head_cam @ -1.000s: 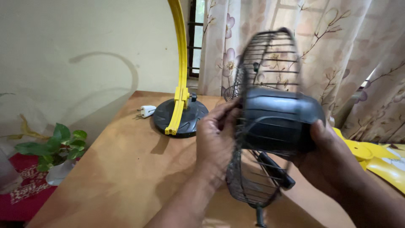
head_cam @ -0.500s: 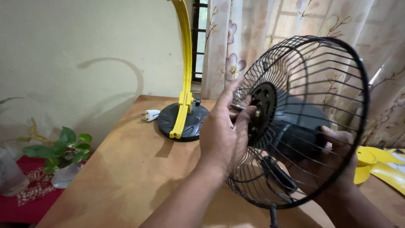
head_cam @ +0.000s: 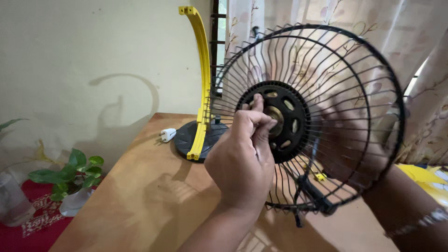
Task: The person attaches the front wire cage to a yellow table fan using a screwdriver. They align the cage, insert screws into the yellow plastic brackets, and tighten them to secure the cage in place.
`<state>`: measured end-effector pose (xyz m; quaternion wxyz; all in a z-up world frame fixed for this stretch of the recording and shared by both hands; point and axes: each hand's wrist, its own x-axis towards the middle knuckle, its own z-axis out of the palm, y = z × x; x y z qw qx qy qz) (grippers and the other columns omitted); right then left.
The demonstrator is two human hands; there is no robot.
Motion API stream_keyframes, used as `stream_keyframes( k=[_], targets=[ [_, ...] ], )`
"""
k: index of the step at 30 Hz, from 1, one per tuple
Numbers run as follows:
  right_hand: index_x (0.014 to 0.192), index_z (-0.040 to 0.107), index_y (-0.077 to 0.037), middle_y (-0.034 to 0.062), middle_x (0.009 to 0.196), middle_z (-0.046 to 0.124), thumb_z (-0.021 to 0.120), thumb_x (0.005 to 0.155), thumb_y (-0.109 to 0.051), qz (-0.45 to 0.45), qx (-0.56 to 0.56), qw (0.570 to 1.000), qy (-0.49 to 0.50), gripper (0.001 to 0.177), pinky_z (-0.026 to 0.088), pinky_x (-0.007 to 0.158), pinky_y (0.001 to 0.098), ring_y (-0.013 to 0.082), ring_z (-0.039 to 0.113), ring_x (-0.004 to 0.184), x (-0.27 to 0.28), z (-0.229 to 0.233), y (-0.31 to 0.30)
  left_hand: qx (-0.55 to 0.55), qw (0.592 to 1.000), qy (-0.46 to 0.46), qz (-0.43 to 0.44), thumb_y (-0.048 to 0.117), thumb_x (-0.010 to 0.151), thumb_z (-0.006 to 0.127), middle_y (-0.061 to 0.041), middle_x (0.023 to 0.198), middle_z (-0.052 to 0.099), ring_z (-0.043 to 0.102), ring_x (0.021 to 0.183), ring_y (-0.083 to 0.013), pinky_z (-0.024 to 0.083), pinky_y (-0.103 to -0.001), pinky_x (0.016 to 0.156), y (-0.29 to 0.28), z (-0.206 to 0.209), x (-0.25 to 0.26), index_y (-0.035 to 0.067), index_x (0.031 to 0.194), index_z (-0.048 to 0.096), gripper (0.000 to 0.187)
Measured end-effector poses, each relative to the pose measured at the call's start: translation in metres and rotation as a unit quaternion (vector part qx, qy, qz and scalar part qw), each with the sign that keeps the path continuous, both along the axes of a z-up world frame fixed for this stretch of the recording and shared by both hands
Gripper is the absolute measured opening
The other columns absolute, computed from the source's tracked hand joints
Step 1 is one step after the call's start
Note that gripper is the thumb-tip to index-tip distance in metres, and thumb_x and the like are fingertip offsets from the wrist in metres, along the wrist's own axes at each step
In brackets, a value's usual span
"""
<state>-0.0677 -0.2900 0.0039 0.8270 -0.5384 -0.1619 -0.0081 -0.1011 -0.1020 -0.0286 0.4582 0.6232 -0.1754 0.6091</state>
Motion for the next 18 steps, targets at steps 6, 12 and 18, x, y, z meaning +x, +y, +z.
stream_keyframes(
  k=[6, 12, 18],
  targets=[
    [0.132, 0.055, -0.004, 0.0147, 0.127, 0.066, 0.039, 0.101, -0.058, -0.173, -0.026, 0.974, -0.144, 0.064, 0.055, 0.092, 0.0482, 0.0305, 0.067, 0.114, -0.055, -0.008, 0.002, -0.010, 0.997, -0.028, 0.076, 0.024, 0.104, 0.068, 0.001, 0.112, 0.078, 0.077, 0.097, -0.0195, 0.058, -0.031, 0.071, 0.004, 0.000, 0.008, 0.017, 0.096, 0.063, 0.011],
    [0.113, 0.055, -0.005, 0.0063, 0.106, 0.071, 0.073, 0.093, -0.015, -0.367, -0.059, 0.917, -0.147, 0.029, 0.062, 0.073, 0.0358, 0.0173, 0.068, 0.089, -0.074, -0.023, 0.036, -0.010, 0.992, 0.078, 0.094, 0.033, 0.096, 0.073, 0.002, 0.088, 0.079, 0.071, 0.063, -0.0213, 0.049, -0.038, 0.052, -0.010, 0.008, 0.000, 0.021, 0.092, 0.068, 0.014],
    [0.107, 0.059, -0.012, -0.0009, 0.089, 0.067, 0.078, 0.089, -0.008, -0.358, -0.028, 0.924, -0.133, 0.027, 0.050, 0.053, 0.0273, 0.0089, 0.061, 0.065, -0.060, -0.016, 0.018, 0.013, 0.993, 0.101, 0.055, 0.034, 0.095, 0.071, 0.000, 0.086, 0.078, 0.073, 0.070, -0.0231, 0.051, -0.039, 0.055, -0.011, 0.009, 0.000, 0.022, 0.107, 0.069, 0.017]
  ],
)
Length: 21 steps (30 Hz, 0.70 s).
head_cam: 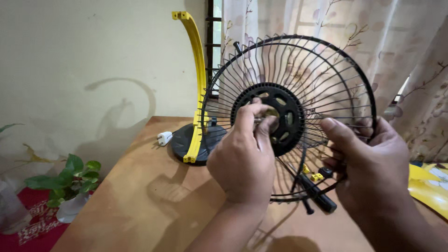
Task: The person attaches the front wire cage to a yellow table fan using a screwdriver. They align the cage, insert screws into the yellow plastic brackets, and tighten them to secure the cage in place.
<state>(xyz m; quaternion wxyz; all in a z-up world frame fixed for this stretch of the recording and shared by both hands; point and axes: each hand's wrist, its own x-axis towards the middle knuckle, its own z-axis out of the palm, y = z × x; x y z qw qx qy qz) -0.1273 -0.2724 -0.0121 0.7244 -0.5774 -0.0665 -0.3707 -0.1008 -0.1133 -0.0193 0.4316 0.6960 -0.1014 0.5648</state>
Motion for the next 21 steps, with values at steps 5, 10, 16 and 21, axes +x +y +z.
stream_keyframes(
  k=[5, 10, 16, 21],
  targets=[
    [0.101, 0.055, -0.013, -0.0034, 0.076, 0.056, 0.076, 0.089, -0.007, 0.056, 0.006, 0.998, -0.022, 0.025, 0.038, 0.046, 0.0241, 0.0059, 0.046, 0.053, 0.013, -0.003, -0.032, -0.001, 0.990, -0.110, -0.085, 0.033, 0.105, 0.065, -0.010, 0.110, 0.075, 0.075, 0.099, -0.0223, 0.061, -0.036, 0.087, 0.026, -0.013, -0.008, 0.010, 0.132, 0.058, 0.037],
    [0.091, 0.046, -0.014, -0.0046, 0.068, 0.042, 0.070, 0.093, -0.009, 0.122, 0.004, 0.991, -0.059, 0.025, 0.035, 0.047, 0.0228, 0.0051, 0.038, 0.050, 0.009, -0.004, -0.059, -0.099, 0.991, -0.026, -0.085, 0.025, 0.110, 0.052, -0.021, 0.150, 0.054, 0.056, 0.140, -0.0300, 0.046, -0.040, 0.114, 0.110, -0.027, 0.021, 0.001, 0.147, 0.042, 0.045],
    [0.087, 0.041, -0.018, -0.0060, 0.068, 0.040, 0.068, 0.090, -0.012, 0.189, 0.015, 0.980, -0.052, 0.028, 0.034, 0.046, 0.0222, 0.0056, 0.039, 0.051, 0.021, 0.007, -0.052, -0.265, 0.887, 0.246, -0.287, 0.055, 0.097, 0.037, -0.009, 0.145, 0.054, 0.051, 0.134, -0.0233, 0.036, -0.043, 0.107, 0.157, -0.031, 0.052, 0.012, 0.147, 0.043, 0.066],
    [0.081, 0.038, -0.020, -0.0081, 0.064, 0.038, 0.071, 0.091, -0.020, 0.256, 0.025, 0.966, -0.040, 0.034, 0.032, 0.044, 0.0221, 0.0044, 0.036, 0.050, 0.042, 0.015, -0.024, -0.170, 0.835, 0.198, -0.484, 0.073, 0.091, 0.030, -0.015, 0.141, 0.060, 0.062, 0.122, -0.0249, 0.051, -0.042, 0.102, 0.163, -0.009, 0.042, 0.009, 0.151, 0.041, 0.089]
  ],
)
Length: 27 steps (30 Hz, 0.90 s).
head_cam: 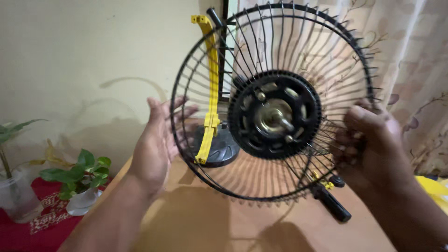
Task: The person attaches the front wire cage to a yellow table fan using a screwdriver. They align the cage, insert screws into the yellow plastic brackets, and tighten them to secure the cage in place.
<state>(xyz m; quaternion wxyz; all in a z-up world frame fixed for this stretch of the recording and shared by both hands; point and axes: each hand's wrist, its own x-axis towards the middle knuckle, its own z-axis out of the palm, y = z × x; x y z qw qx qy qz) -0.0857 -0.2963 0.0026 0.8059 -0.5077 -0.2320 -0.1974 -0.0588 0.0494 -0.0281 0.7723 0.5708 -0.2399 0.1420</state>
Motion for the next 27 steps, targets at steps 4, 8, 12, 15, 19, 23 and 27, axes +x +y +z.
stream_keyframes(
  k=[4, 8, 12, 15, 19, 23, 27],
  targets=[
    [0.078, 0.041, -0.023, -0.0107, 0.064, 0.038, 0.072, 0.093, -0.030, 0.037, 0.060, 0.997, 0.040, 0.036, 0.034, 0.049, 0.0214, 0.0035, 0.036, 0.052, 0.021, 0.000, 0.027, -0.032, 0.994, 0.052, -0.089, 0.076, 0.087, 0.032, -0.017, 0.133, 0.066, 0.069, 0.108, -0.0254, 0.058, -0.043, 0.086, 0.007, 0.020, -0.020, 0.008, 0.145, 0.044, 0.090],
    [0.077, 0.046, -0.026, -0.0126, 0.063, 0.041, 0.072, 0.092, -0.035, 0.021, 0.127, 0.988, 0.088, 0.031, 0.036, 0.056, 0.0219, 0.0028, 0.037, 0.052, 0.039, -0.005, 0.060, -0.081, 0.992, 0.024, -0.097, 0.072, 0.083, 0.047, -0.015, 0.128, 0.067, 0.070, 0.109, -0.0261, 0.060, -0.045, 0.085, 0.012, 0.038, -0.027, 0.012, 0.133, 0.046, 0.078],
    [0.077, 0.045, -0.021, -0.0079, 0.068, 0.045, 0.073, 0.095, -0.033, 0.118, 0.103, 0.987, 0.044, 0.035, 0.046, 0.071, 0.0312, 0.0095, 0.044, 0.062, 0.047, -0.016, 0.079, -0.094, 0.995, 0.001, 0.039, 0.067, 0.072, 0.073, -0.009, 0.116, 0.071, 0.071, 0.094, -0.0193, 0.064, -0.041, 0.072, 0.011, 0.052, -0.013, 0.017, 0.117, 0.052, 0.071],
    [0.086, 0.047, -0.018, -0.0031, 0.078, 0.050, 0.070, 0.096, -0.029, 0.157, 0.064, 0.985, 0.011, 0.028, 0.051, 0.079, 0.0375, 0.0145, 0.050, 0.072, 0.048, -0.024, 0.086, -0.078, 0.984, -0.004, 0.158, 0.061, 0.072, 0.080, -0.002, 0.096, 0.066, 0.055, 0.068, -0.0107, 0.049, -0.030, 0.052, 0.020, 0.051, 0.000, 0.016, 0.108, 0.058, 0.061],
    [0.107, 0.051, -0.014, 0.0008, 0.094, 0.057, 0.064, 0.097, -0.027, 0.073, -0.057, 0.995, 0.043, 0.020, 0.053, 0.077, 0.0420, 0.0160, 0.057, 0.084, 0.050, -0.021, 0.095, -0.106, 0.984, -0.056, 0.132, 0.056, 0.080, 0.081, 0.006, 0.079, 0.050, 0.040, 0.055, -0.0014, 0.032, -0.020, 0.041, 0.047, 0.056, 0.016, 0.017, 0.105, 0.060, 0.050],
    [0.112, 0.051, -0.012, 0.0026, 0.100, 0.059, 0.060, 0.098, -0.033, 0.046, -0.165, 0.983, 0.071, 0.027, 0.059, 0.081, 0.0478, 0.0168, 0.063, 0.091, 0.048, -0.012, 0.105, -0.095, 0.988, -0.072, 0.098, 0.056, 0.082, 0.080, 0.008, 0.074, 0.038, 0.029, 0.047, -0.0006, 0.023, -0.021, 0.037, 0.071, 0.060, 0.028, 0.019, 0.098, 0.055, 0.048],
    [0.111, 0.051, -0.013, 0.0012, 0.100, 0.059, 0.059, 0.097, -0.033, 0.042, -0.174, 0.979, 0.100, 0.026, 0.060, 0.081, 0.0467, 0.0173, 0.065, 0.093, 0.048, -0.018, 0.114, -0.073, 0.990, -0.060, 0.102, 0.055, 0.083, 0.080, 0.007, 0.072, 0.036, 0.027, 0.044, -0.0006, 0.021, -0.021, 0.035, 0.080, 0.059, 0.038, 0.019, 0.093, 0.052, 0.046]
  ],
)
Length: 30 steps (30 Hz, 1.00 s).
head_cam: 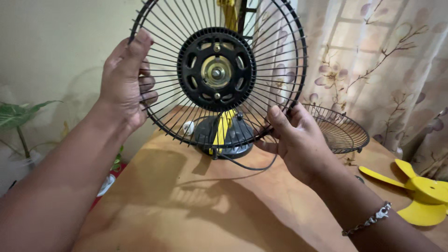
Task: The person attaches the front wire cage to a yellow table fan using a screwdriver. They align the cage, insert screws into the yellow plastic brackets, and tighten them to secure the cage in place.
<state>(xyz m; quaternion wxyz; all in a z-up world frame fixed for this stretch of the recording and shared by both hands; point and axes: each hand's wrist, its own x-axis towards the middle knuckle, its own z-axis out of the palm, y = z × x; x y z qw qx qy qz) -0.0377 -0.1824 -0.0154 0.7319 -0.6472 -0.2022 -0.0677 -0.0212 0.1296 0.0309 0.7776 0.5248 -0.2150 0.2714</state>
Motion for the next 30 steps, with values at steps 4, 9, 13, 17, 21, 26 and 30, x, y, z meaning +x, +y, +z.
stream_keyframes(
  k=[4, 9, 13, 17, 21, 26, 30],
  targets=[
    [0.108, 0.049, -0.011, 0.0029, 0.100, 0.059, 0.060, 0.098, -0.030, 0.014, 0.036, 0.999, -0.002, 0.024, 0.061, 0.081, 0.0466, 0.0195, 0.066, 0.093, 0.006, -0.010, 0.002, 0.018, 1.000, 0.007, 0.005, 0.055, 0.082, 0.080, 0.007, 0.074, 0.041, 0.032, 0.047, -0.0002, 0.024, -0.020, 0.037, -0.002, 0.001, 0.011, 0.020, 0.096, 0.054, 0.046],
    [0.108, 0.048, -0.009, 0.0035, 0.102, 0.056, 0.058, 0.100, -0.028, 0.012, 0.034, 0.999, -0.017, 0.023, 0.061, 0.082, 0.0456, 0.0189, 0.066, 0.095, 0.015, -0.012, -0.004, 0.043, 0.999, 0.002, 0.001, 0.058, 0.082, 0.081, 0.006, 0.077, 0.043, 0.033, 0.049, 0.0003, 0.025, -0.019, 0.038, -0.005, 0.008, 0.028, 0.018, 0.100, 0.057, 0.050],
    [0.108, 0.047, -0.008, 0.0047, 0.103, 0.056, 0.059, 0.101, -0.027, 0.017, 0.043, 0.999, -0.020, 0.023, 0.061, 0.083, 0.0460, 0.0189, 0.065, 0.095, 0.018, -0.013, -0.003, 0.049, 0.998, 0.002, -0.030, 0.059, 0.079, 0.081, 0.007, 0.077, 0.044, 0.031, 0.048, 0.0011, 0.023, -0.018, 0.037, -0.003, 0.009, 0.038, 0.017, 0.107, 0.060, 0.055],
    [0.110, 0.049, -0.008, 0.0039, 0.103, 0.056, 0.058, 0.100, -0.027, -0.002, 0.032, 0.999, 0.002, 0.024, 0.061, 0.084, 0.0469, 0.0187, 0.064, 0.096, 0.021, -0.019, -0.002, 0.056, 0.998, 0.014, -0.027, 0.062, 0.079, 0.080, 0.006, 0.076, 0.042, 0.031, 0.048, 0.0013, 0.024, -0.018, 0.038, -0.001, -0.001, 0.045, 0.015, 0.112, 0.063, 0.059],
    [0.111, 0.047, -0.006, 0.0062, 0.104, 0.056, 0.060, 0.101, -0.025, 0.023, 0.070, 0.997, -0.016, 0.025, 0.058, 0.089, 0.0490, 0.0216, 0.064, 0.097, 0.023, -0.021, 0.002, 0.052, 0.998, 0.022, -0.027, 0.063, 0.077, 0.080, 0.007, 0.076, 0.042, 0.031, 0.047, 0.0010, 0.025, -0.018, 0.037, 0.000, -0.005, 0.051, 0.015, 0.112, 0.062, 0.062],
    [0.111, 0.050, -0.011, 0.0023, 0.106, 0.059, 0.072, 0.088, -0.023, 0.025, 0.122, 0.991, -0.054, 0.035, 0.058, 0.087, 0.0473, 0.0181, 0.064, 0.096, 0.023, -0.010, 0.008, 0.053, 0.998, 0.015, -0.025, 0.065, 0.077, 0.080, 0.006, 0.078, 0.043, 0.034, 0.050, 0.0008, 0.027, -0.018, 0.039, -0.004, 0.001, 0.048, 0.014, 0.115, 0.062, 0.066],
    [0.108, 0.054, -0.013, -0.0013, 0.095, 0.061, 0.081, 0.084, -0.022, -0.111, 0.144, 0.983, -0.037, 0.037, 0.056, 0.073, 0.0393, 0.0129, 0.060, 0.079, 0.026, 0.001, 0.009, 0.089, 0.996, 0.000, -0.019, 0.066, 0.076, 0.077, 0.004, 0.080, 0.045, 0.037, 0.053, -0.0005, 0.030, -0.019, 0.040, -0.012, 0.003, 0.048, 0.014, 0.118, 0.062, 0.068]
  ],
)
